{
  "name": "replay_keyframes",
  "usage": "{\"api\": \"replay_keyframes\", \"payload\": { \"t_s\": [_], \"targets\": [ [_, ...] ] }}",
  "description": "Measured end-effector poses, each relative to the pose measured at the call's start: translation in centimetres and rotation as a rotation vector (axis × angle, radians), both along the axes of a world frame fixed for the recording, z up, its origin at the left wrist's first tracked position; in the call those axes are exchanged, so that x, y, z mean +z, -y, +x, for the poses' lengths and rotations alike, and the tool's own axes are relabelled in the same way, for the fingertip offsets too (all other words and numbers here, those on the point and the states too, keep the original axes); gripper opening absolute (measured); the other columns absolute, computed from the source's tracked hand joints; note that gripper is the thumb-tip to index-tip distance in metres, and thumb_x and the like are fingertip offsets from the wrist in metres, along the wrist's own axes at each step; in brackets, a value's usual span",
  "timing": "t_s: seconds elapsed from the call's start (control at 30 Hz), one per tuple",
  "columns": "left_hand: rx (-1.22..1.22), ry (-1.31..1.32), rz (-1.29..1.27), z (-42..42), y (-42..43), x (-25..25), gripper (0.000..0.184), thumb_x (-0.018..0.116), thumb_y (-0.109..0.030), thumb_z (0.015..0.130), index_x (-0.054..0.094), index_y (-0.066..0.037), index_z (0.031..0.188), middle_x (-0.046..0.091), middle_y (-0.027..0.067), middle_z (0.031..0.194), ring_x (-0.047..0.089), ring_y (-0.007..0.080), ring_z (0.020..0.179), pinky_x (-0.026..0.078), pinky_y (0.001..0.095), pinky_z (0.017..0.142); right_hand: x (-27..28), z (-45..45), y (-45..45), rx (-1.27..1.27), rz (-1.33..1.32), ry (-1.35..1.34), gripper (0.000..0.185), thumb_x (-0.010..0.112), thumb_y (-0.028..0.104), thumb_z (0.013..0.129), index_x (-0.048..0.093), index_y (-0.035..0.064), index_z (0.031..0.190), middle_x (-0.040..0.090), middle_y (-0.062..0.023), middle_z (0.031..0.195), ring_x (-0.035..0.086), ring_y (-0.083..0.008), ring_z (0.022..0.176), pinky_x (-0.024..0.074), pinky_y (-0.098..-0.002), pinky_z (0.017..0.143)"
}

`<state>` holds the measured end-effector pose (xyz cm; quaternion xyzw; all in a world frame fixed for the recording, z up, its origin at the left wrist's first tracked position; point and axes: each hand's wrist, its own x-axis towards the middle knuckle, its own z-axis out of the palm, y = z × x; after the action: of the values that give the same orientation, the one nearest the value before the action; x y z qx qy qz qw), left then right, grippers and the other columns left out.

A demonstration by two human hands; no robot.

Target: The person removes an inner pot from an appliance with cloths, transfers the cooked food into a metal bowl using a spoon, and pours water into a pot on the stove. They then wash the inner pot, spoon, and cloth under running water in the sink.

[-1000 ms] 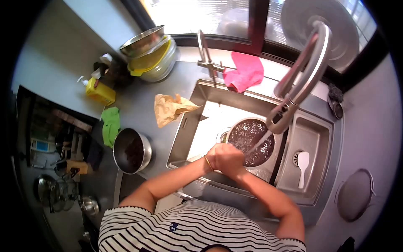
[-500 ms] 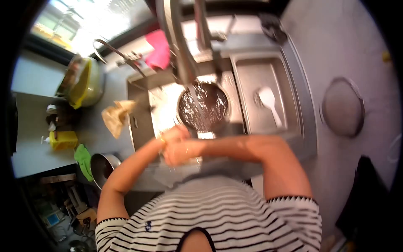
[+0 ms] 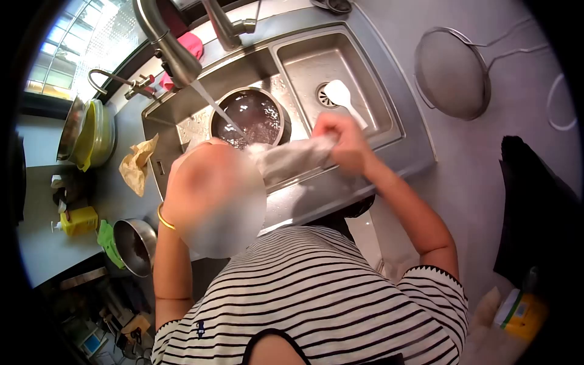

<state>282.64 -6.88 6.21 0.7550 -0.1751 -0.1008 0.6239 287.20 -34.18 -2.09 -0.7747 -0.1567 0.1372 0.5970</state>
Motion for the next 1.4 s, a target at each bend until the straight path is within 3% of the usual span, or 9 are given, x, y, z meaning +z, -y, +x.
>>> {"api": "replay_keyframes", "payload": {
  "t_s": [0.1,0.23,0.33,0.47,0.6,0.9,1.0,1.23,1.4],
  "targets": [
    [-0.166,0.315,0.11,1.3,1.4,0.2,0.021,0.055,0.007,0.062,0.055,-0.003,0.08,0.054,0.0067,0.076,0.053,0.0194,0.069,0.044,0.0285,0.061,3.3,0.0,3.7,-0.035,-0.012,0.379,0.014,0.066,0.001,0.062,0.054,0.0028,0.069,0.06,-0.0041,0.077,0.058,-0.016,0.073,0.0458,-0.0276,0.07],
    [-0.756,0.101,0.302,-0.1,5.5,0.5,0.036,0.067,-0.011,0.063,0.057,-0.006,0.098,0.059,0.0119,0.089,0.059,0.0299,0.084,0.048,0.036,0.073,3.7,-3.5,9.1,0.454,-0.398,0.089,0.026,0.067,0.01,0.061,0.062,0.0054,0.087,0.063,-0.0096,0.091,0.059,-0.0263,0.087,0.0458,-0.0348,0.079],
    [-0.569,0.169,0.392,-2.4,11.2,-8.9,0.068,0.071,-0.032,0.064,0.046,-0.007,0.123,0.044,0.0179,0.123,0.043,0.0337,0.114,0.038,0.0451,0.09,2.7,-6.4,10.2,0.362,-0.745,0.09,0.038,0.068,0.011,0.065,0.06,0.005,0.101,0.061,-0.0102,0.1,0.056,-0.0284,0.095,0.044,-0.036,0.083],
    [-0.113,0.327,0.685,-5.6,15.2,-18.6,0.063,0.069,-0.027,0.069,0.043,-0.008,0.124,0.041,0.0225,0.122,0.04,0.0343,0.116,0.035,0.0443,0.092,-1.7,-5.6,7.2,0.165,-0.492,0.012,0.03,0.066,0.007,0.07,0.06,0.0011,0.099,0.063,-0.0117,0.093,0.06,-0.0236,0.088,0.0467,-0.0323,0.079],
    [0.003,0.322,0.479,-6.8,8.4,-18.8,0.051,0.067,-0.021,0.067,0.052,-0.012,0.115,0.048,0.0177,0.107,0.049,0.0314,0.097,0.042,0.0424,0.078,-3.4,-5.5,3.9,0.129,-0.304,-0.069,0.022,0.062,0.004,0.076,0.06,-0.0018,0.097,0.065,-0.0119,0.085,0.064,-0.0187,0.079,0.0489,-0.0286,0.074],
    [0.125,0.18,1.473,-18.2,-14.2,-14.9,0.045,0.06,-0.035,0.076,0.057,-0.013,0.115,0.037,0.0224,0.133,0.035,0.038,0.121,0.022,0.051,0.099,-5.0,-6.5,1.2,0.224,-0.332,-0.094,0.017,0.059,0.008,0.076,0.063,0.0034,0.092,0.064,-0.0138,0.085,0.062,-0.028,0.076,0.0496,-0.0333,0.07],
    [0.354,0.126,1.265,-18.7,-9.2,-17.9,0.041,0.053,-0.021,0.078,0.056,-0.012,0.118,0.038,0.0228,0.131,0.036,0.0404,0.117,0.024,0.0503,0.098,-6.0,-7.6,1.8,0.179,-0.373,0.108,0.013,0.06,0.01,0.075,0.063,0.0039,0.086,0.063,-0.0126,0.084,0.061,-0.0303,0.075,0.0489,-0.0365,0.067],
    [-0.38,0.584,1.112,-6.8,11.0,-20.4,0.057,0.053,-0.021,0.076,0.04,-0.014,0.132,0.037,0.0253,0.129,0.041,0.0405,0.114,0.035,0.0477,0.094,-6.1,-10.2,5.1,-0.062,-0.231,0.255,0.012,0.064,0.001,0.071,0.062,0.002,0.082,0.063,-0.0107,0.081,0.061,-0.0271,0.074,0.0494,-0.0337,0.065],
    [-0.402,0.617,0.765,-1.6,23.3,-20.0,0.055,0.047,-0.025,0.08,0.04,-0.002,0.13,0.034,0.0263,0.134,0.037,0.0429,0.119,0.033,0.0476,0.095,-5.4,-10.2,10.9,-0.528,-0.329,0.273,0.011,0.059,-0.005,0.071,0.062,-0.0002,0.081,0.062,-0.0123,0.081,0.061,-0.0269,0.073,0.0492,-0.0319,0.063]
  ]
}}
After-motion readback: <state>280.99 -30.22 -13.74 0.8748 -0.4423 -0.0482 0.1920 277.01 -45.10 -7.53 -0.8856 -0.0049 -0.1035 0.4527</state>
